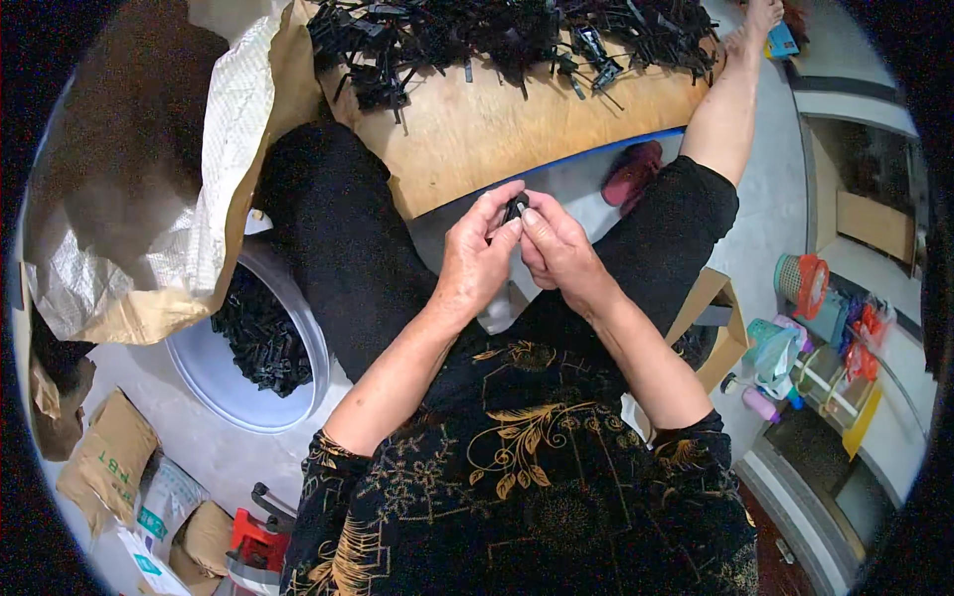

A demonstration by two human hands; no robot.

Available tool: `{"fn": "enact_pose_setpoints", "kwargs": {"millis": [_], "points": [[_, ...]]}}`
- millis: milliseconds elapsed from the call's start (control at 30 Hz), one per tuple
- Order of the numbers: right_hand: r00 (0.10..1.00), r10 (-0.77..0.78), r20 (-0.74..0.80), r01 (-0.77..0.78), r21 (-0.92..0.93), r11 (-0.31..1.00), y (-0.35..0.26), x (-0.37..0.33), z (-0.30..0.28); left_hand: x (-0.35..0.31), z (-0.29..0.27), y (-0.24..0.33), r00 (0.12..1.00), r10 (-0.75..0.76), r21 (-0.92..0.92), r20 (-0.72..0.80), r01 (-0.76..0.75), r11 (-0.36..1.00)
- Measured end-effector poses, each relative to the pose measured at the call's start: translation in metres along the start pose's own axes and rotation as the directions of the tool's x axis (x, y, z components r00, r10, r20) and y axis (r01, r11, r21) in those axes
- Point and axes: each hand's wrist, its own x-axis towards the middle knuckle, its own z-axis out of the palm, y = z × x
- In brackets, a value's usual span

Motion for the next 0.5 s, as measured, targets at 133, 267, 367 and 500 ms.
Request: {"fn": "enact_pose_setpoints", "kwargs": {"millis": [133, 267, 367, 500], "points": [[0.997, 0.078, 0.007, -0.078, 0.053, 0.996, -0.002, 0.005, 0.001, 0.004, 0.0, -0.009, 0.998, 0.018, 0.049, -0.065, -0.015, 0.999], [0.996, 0.093, -0.01, -0.094, -0.02, 0.995, -0.002, 0.011, 0.001, 0.009, -0.004, -0.021, 0.995, 0.058, 0.09, -0.082, -0.051, 0.995], [0.992, 0.126, -0.002, -0.126, -0.049, 0.991, -0.002, 0.015, -0.001, 0.006, -0.004, -0.018, 0.986, 0.118, 0.211, -0.121, -0.09, 0.973], [0.985, 0.171, -0.004, -0.169, -0.2, 0.965, -0.001, 0.021, -0.003, 0.008, -0.003, -0.029, 0.945, 0.278, 0.401, -0.17, -0.192, 0.896]]}}
